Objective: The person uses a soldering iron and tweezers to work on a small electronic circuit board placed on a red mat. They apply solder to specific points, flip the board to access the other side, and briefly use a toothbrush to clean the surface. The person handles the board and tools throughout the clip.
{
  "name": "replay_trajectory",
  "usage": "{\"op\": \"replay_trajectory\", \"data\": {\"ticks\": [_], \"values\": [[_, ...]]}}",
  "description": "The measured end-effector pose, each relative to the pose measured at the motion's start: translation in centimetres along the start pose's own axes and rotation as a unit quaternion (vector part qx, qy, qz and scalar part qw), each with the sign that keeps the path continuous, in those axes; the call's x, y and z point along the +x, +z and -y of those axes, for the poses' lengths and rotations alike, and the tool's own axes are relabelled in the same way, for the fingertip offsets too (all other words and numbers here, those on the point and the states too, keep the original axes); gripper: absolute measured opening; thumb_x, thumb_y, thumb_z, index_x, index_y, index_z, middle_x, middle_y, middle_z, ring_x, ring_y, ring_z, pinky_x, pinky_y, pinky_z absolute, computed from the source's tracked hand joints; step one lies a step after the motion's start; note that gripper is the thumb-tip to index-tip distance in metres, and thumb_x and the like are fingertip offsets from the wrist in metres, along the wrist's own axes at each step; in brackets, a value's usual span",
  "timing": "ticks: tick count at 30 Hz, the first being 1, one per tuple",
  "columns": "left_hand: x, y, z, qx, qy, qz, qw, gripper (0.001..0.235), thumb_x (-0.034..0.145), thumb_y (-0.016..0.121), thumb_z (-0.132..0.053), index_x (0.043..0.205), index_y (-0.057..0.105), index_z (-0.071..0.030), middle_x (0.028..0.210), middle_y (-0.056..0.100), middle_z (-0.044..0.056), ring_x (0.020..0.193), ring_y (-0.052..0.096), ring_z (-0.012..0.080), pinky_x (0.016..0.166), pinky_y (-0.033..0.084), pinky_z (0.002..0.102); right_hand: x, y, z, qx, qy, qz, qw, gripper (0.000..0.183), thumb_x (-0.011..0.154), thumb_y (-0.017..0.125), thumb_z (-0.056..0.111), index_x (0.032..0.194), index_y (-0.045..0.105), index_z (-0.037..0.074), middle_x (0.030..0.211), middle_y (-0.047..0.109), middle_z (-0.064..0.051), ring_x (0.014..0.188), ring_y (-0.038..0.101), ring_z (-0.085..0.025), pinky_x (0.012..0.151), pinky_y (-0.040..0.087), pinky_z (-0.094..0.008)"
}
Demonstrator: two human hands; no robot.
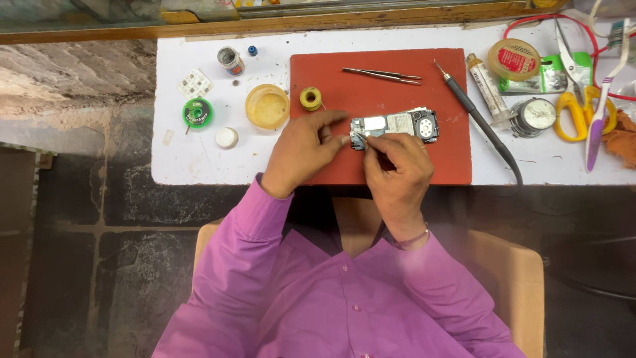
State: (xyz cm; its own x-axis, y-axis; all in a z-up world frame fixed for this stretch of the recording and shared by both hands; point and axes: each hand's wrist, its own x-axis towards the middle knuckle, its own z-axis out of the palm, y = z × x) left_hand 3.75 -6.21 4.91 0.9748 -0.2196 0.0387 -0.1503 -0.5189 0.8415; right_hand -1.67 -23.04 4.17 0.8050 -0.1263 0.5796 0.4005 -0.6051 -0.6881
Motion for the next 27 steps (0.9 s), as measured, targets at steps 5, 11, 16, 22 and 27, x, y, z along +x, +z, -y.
{"op": "replay_trajectory", "data": {"ticks": [5, 11, 16, 22, 27], "values": [[0.2, 1.0, 0.0, 0.002, -0.062, -0.050, 0.997, 0.014, 0.082, 0.076, -0.015, 0.086, 0.071, -0.003, 0.059, 0.063, 0.007, 0.052, 0.060, 0.0188, 0.052, 0.045, 0.033, -0.2, 0.2, -0.1, -0.004, -0.001, 0.000, 1.000, 0.015, 0.085, 0.080, -0.005, 0.097, 0.076, 0.003, 0.092, 0.070, -0.005, 0.086, 0.063, -0.022, 0.073, 0.052, -0.033], [0.9, 1.2, -0.2, 0.016, -0.070, -0.059, 0.996, 0.014, 0.077, 0.078, -0.018, 0.075, 0.073, -0.005, 0.062, 0.069, 0.006, 0.055, 0.067, 0.0189, 0.052, 0.049, 0.033, -0.2, 0.3, -0.5, -0.023, -0.018, -0.003, 1.000, 0.015, 0.084, 0.080, -0.004, 0.095, 0.076, 0.004, 0.090, 0.069, -0.005, 0.086, 0.061, -0.023, 0.075, 0.051, -0.035], [1.4, 1.1, -0.1, 0.027, -0.080, -0.051, 0.995, 0.012, 0.075, 0.077, -0.018, 0.075, 0.074, -0.007, 0.065, 0.072, 0.007, 0.057, 0.069, 0.0191, 0.055, 0.052, 0.032, -0.1, 0.4, -0.7, -0.020, -0.025, -0.005, 0.999, 0.016, 0.083, 0.080, -0.004, 0.096, 0.076, 0.004, 0.090, 0.068, -0.005, 0.085, 0.061, -0.023, 0.075, 0.050, -0.035], [1.6, 1.1, -0.2, 0.029, -0.095, -0.043, 0.994, 0.013, 0.075, 0.077, -0.019, 0.075, 0.073, -0.006, 0.065, 0.072, 0.008, 0.056, 0.069, 0.0191, 0.054, 0.052, 0.033, 0.0, 0.4, -0.7, -0.024, -0.030, 0.000, 0.999, 0.016, 0.083, 0.080, -0.003, 0.096, 0.076, 0.004, 0.090, 0.067, -0.005, 0.086, 0.061, -0.023, 0.076, 0.050, -0.036], [1.5, 1.1, -0.2, 0.029, -0.096, -0.045, 0.994, 0.014, 0.075, 0.078, -0.019, 0.074, 0.073, -0.006, 0.065, 0.072, 0.007, 0.057, 0.069, 0.0183, 0.054, 0.052, 0.032, 0.0, 0.4, -0.7, -0.031, -0.033, 0.000, 0.999, 0.015, 0.083, 0.080, -0.003, 0.096, 0.076, 0.004, 0.089, 0.067, -0.005, 0.085, 0.060, -0.023, 0.076, 0.050, -0.036]]}}
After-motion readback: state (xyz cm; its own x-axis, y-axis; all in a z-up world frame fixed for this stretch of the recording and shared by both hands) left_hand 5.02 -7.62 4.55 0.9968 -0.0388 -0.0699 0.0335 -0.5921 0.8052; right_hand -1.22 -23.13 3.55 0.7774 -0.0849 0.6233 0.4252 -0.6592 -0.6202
